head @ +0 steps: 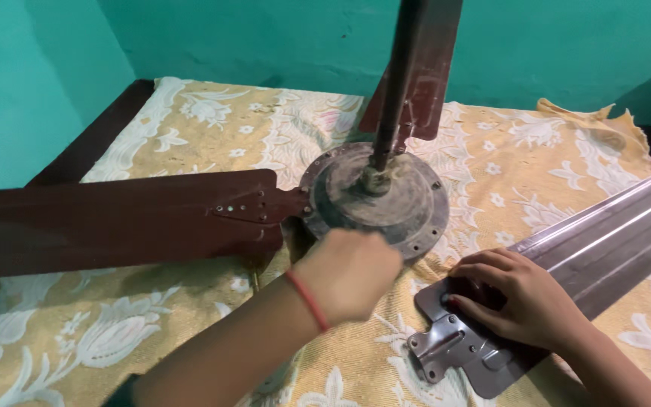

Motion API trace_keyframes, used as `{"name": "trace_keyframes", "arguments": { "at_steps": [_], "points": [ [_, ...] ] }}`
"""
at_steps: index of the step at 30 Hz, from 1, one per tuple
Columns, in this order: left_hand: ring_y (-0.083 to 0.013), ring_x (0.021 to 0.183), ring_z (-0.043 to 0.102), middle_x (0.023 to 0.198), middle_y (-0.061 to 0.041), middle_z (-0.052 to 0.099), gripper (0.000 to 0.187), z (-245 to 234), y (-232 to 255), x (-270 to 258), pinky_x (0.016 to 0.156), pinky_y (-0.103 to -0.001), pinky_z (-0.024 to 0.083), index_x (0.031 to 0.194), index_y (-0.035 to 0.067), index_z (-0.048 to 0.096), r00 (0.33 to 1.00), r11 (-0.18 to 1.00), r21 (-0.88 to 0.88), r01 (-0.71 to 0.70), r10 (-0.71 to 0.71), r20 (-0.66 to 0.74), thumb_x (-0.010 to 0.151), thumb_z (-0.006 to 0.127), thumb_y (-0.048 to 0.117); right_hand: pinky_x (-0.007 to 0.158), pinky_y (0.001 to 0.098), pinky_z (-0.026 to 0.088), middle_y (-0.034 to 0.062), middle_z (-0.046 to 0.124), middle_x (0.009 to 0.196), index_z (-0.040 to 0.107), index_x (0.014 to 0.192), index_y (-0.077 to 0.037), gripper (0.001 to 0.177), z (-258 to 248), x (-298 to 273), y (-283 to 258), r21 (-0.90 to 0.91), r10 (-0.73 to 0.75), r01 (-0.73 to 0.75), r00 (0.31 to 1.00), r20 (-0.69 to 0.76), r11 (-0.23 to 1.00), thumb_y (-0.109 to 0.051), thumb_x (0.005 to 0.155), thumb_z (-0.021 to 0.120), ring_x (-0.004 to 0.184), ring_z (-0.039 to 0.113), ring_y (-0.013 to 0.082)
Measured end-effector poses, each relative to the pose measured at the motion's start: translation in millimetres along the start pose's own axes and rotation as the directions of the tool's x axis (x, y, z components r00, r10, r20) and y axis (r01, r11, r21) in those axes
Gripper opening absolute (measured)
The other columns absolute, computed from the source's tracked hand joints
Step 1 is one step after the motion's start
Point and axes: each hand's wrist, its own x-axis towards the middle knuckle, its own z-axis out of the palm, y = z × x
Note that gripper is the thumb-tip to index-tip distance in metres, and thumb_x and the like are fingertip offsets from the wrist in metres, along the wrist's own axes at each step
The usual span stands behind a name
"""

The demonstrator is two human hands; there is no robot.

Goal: The person attaches ceiling fan blades to the fan motor housing using a screwdriver. They align each blade, insert screws, and tighten them to secure the blades in place.

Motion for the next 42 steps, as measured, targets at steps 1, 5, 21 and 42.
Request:
{"name": "trace_keyframes", "arguments": {
  "at_steps": [1, 5, 21, 42],
  "points": [
    [-0.0351, 0.086, 0.073, 0.084, -0.018, 0.071, 0.010, 5.6, -4.0, -9.2, 0.072, -0.047, 0.059, 0.080, 0.007, 0.075, 0.995, 0.999, 0.016, 0.029, -0.030, 0.097, 0.071, 0.073, 0.006, 0.089, 0.0411, 0.056, 0.0083, 0.077, 0.108, 0.079, 0.110, -0.012, 0.039, 0.2, 0.8, -2.6, -0.033, -0.019, 0.019, 1.000, -0.006, 0.999, -0.033, 0.077, 0.079, 0.103, 0.070, 0.0269],
    [-0.0335, 0.087, 0.072, 0.084, -0.015, 0.074, 0.007, 22.4, -24.6, -31.7, 0.075, -0.046, 0.058, 0.081, 0.008, 0.076, 0.991, 0.984, -0.164, 0.070, -0.051, 0.120, 0.076, 0.072, 0.011, 0.093, 0.0409, 0.055, 0.0058, 0.077, 0.111, 0.077, 0.107, -0.011, 0.029, 10.0, -3.3, -23.4, 0.055, -0.175, 0.182, 0.979, -0.101, 0.982, -0.027, 0.084, 0.075, 0.109, 0.071, 0.0253],
    [-0.0138, 0.084, 0.079, 0.093, -0.006, 0.080, 0.021, 48.7, -65.5, -45.3, 0.079, -0.028, 0.063, 0.094, 0.007, 0.079, 0.999, 0.658, -0.753, 0.030, 0.013, 0.051, 0.076, 0.070, 0.002, 0.110, 0.0474, 0.043, 0.0061, 0.070, 0.135, 0.070, 0.130, -0.012, 0.051, 39.0, -11.1, -48.2, 0.034, -0.360, 0.359, 0.923, 0.132, 0.933, -0.047, 0.092, 0.072, 0.130, 0.060, 0.0279],
    [-0.0197, 0.085, 0.072, 0.091, -0.004, 0.074, 0.021, 51.8, -43.7, -47.5, 0.076, -0.038, 0.057, 0.089, 0.015, 0.079, 0.997, 0.845, -0.534, 0.036, 0.010, 0.082, 0.077, 0.081, 0.033, 0.114, 0.0499, 0.039, 0.0082, 0.067, 0.139, 0.070, 0.128, -0.009, 0.066, 12.3, -3.2, -41.2, 0.187, -0.452, 0.424, 0.881, 0.140, 0.886, -0.055, 0.082, 0.082, 0.138, 0.055, 0.0315]
  ]
}}
